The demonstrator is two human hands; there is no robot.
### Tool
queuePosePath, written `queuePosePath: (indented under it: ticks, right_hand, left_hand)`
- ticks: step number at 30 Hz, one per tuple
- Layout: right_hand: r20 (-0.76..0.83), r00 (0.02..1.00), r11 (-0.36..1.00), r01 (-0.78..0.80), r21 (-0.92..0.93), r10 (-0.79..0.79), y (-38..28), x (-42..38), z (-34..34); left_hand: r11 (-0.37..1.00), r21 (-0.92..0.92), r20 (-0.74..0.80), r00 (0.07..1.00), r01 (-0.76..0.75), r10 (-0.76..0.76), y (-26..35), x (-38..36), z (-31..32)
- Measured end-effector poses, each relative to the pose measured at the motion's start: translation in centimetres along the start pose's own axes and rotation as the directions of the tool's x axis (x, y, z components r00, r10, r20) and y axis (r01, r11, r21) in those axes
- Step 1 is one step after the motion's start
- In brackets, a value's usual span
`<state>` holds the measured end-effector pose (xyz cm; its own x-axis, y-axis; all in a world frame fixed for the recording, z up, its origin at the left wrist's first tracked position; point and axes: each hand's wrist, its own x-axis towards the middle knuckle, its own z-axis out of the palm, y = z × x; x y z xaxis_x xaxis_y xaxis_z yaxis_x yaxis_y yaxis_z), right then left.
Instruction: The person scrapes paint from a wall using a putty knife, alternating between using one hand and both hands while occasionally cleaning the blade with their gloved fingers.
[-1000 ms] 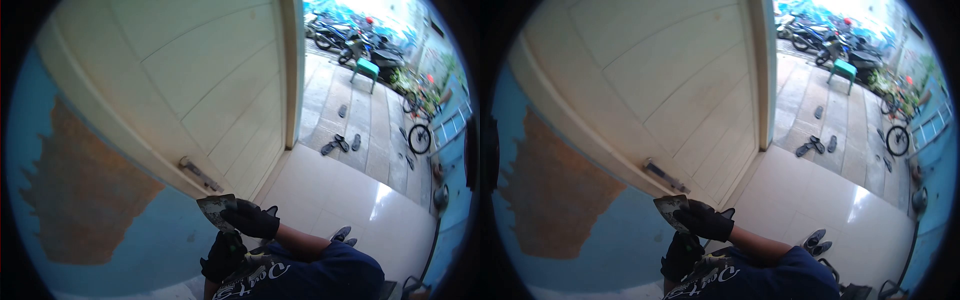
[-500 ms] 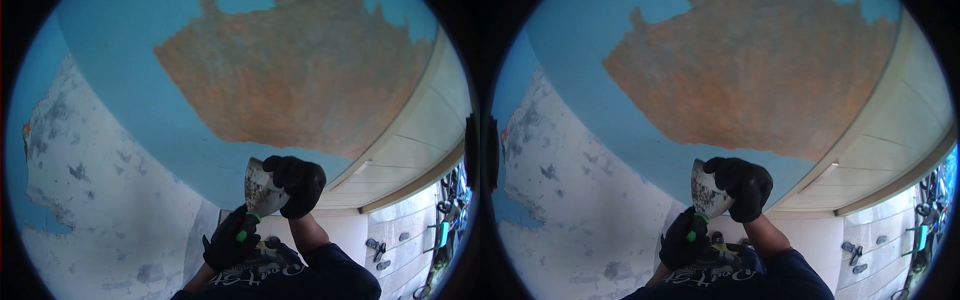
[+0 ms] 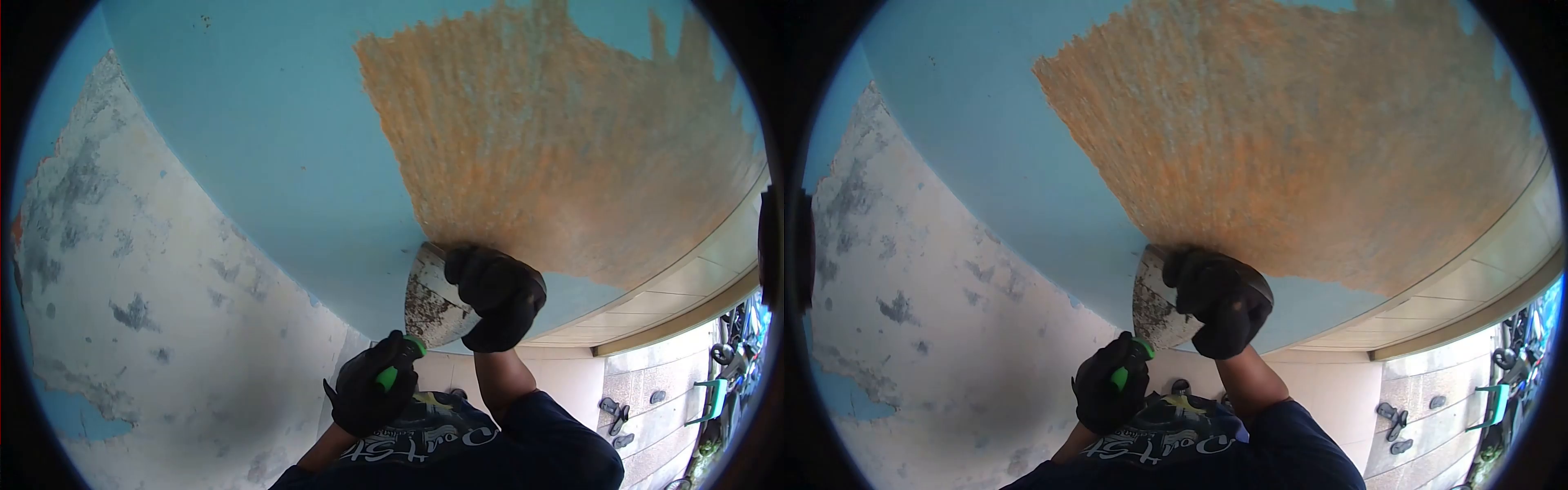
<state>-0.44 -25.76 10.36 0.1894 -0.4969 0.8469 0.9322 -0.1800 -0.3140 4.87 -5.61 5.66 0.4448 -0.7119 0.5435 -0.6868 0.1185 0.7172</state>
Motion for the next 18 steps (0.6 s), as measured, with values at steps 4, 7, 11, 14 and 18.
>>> queuePosePath:
  ticks: [4,7,11,14,18]
  right_hand:
    - [-0.029,0.999,0.998,0.03,-0.048,-0.031,-0.2,-0.3,-0.1]
    - [-0.044,0.995,0.995,0.082,-0.058,-0.084,-0.1,-0.7,0.4]
    - [-0.076,0.997,0.988,-0.023,-0.153,0.011,-1.2,-0.8,0.7]
    - [-0.085,0.986,0.918,-0.168,-0.359,0.147,-2.2,-1.7,0.1]
    - [-0.043,0.998,0.978,-0.057,-0.2,0.049,-0.7,-1.3,0.5]
  left_hand:
    - [0.993,-0.118,0.095,0.995,-0.01,0.021,-1.9,0.1,-0.5]
    - [0.994,-0.106,0.149,0.987,-0.042,0.057,-3.0,0.2,-1.3]
    - [0.99,-0.141,0.209,0.977,-0.014,0.044,-4.5,0.1,-1.1]
    - [0.981,-0.182,0.174,0.98,-0.069,0.101,-5.1,0.2,-0.9]
    - [0.988,-0.121,0.16,0.98,-0.095,0.114,-4.9,0.9,-1.2]
